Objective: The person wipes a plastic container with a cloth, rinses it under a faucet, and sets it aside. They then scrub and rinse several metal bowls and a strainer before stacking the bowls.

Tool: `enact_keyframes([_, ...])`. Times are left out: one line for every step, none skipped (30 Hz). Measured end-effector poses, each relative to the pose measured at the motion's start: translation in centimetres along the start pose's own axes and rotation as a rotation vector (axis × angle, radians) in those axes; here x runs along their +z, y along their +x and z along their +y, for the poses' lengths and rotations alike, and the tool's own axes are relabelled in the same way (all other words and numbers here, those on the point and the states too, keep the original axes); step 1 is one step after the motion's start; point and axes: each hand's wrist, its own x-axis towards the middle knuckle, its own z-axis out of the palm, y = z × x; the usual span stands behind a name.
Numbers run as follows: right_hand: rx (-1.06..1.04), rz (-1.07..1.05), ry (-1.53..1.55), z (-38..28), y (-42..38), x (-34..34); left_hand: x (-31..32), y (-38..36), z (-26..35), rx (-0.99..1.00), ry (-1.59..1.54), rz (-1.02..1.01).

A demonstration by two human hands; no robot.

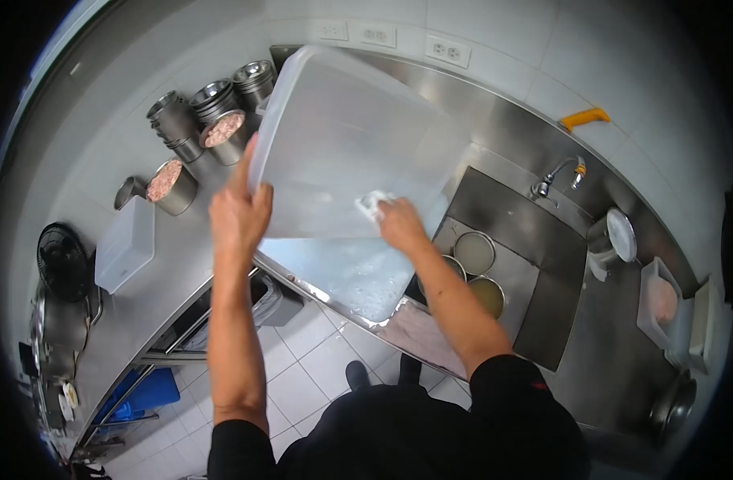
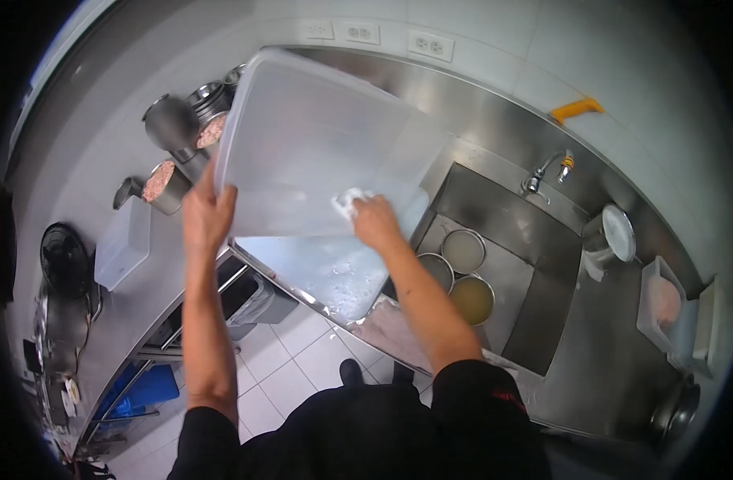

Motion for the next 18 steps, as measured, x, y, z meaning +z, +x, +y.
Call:
enact_keyframes([0.067,-0.021,0.119,-1.9,-0.1,0.8,-2.5,1.3,2.2,-0.091,0.110,-0.106])
enact_keyframes([0.134,-0.042,0.236,-3.6,-0.1,1.6,-3.4,2.4,3.3,-0.182,0.217,-0.210])
enact_keyframes([0.112,0.008,0.285,-5.4,-0.3,1.5,-4.2,3.3,4.5,-0.096,0.284,-0.184])
enact_keyframes([0.095,0.038,0.326,-6.6,-0.9,1.9,-4.0,4.2,5.1,-0.023,0.336,-0.169])
enact_keyframes([0.078,0.070,0.370,-7.6,-1.3,2.2,-3.8,4.9,5.6,0.051,0.392,-0.155])
enact_keyframes([0.045,0.113,0.350,-8.2,-1.6,3.2,-3.4,5.3,6.5,0.072,0.437,-0.168])
enact_keyframes([0.038,0.123,0.316,-8.8,-1.9,3.2,-2.7,5.1,7.0,0.087,0.361,-0.102])
enact_keyframes([0.033,0.135,0.278,-9.0,-2.3,3.1,-1.7,4.8,7.3,0.104,0.281,-0.035])
enact_keyframes([0.030,0.147,0.240,-9.1,-2.5,2.9,-0.8,4.5,7.3,0.122,0.200,0.030])
enact_keyframes([0.027,0.168,0.231,-9.2,-2.8,2.7,0.3,3.4,6.4,0.196,0.037,0.181])
enact_keyframes([0.025,0.191,0.223,-9.2,-2.9,2.6,1.9,1.9,5.4,0.138,-0.115,0.265])
enact_keyframes([0.024,0.220,0.212,-9.1,-2.7,2.6,3.7,0.4,4.1,0.083,-0.268,0.350])
enact_keyframes([-0.006,0.193,0.191,-8.4,-2.4,2.6,5.6,-1.0,2.7,0.030,-0.423,0.439])
enact_keyframes([-0.040,0.161,0.171,-7.3,-2.4,2.7,7.9,-3.3,1.0,-0.049,-0.425,0.274])
enact_keyframes([-0.078,0.121,0.152,-6.2,-2.6,2.6,10.0,-5.6,-0.3,-0.135,-0.423,0.111])
enact_keyframes([-0.031,0.081,0.108,-4.5,-2.5,2.1,11.6,-7.3,-0.4,-0.233,-0.453,0.047])
enact_keyframes([0.015,0.040,0.065,-2.5,-2.3,1.4,12.6,-8.4,-0.1,-0.331,-0.481,-0.017])
enact_keyframes([0.068,0.087,-0.003,0.2,-2.3,2.0,12.8,-8.8,-0.1,-0.353,-0.516,-0.044])
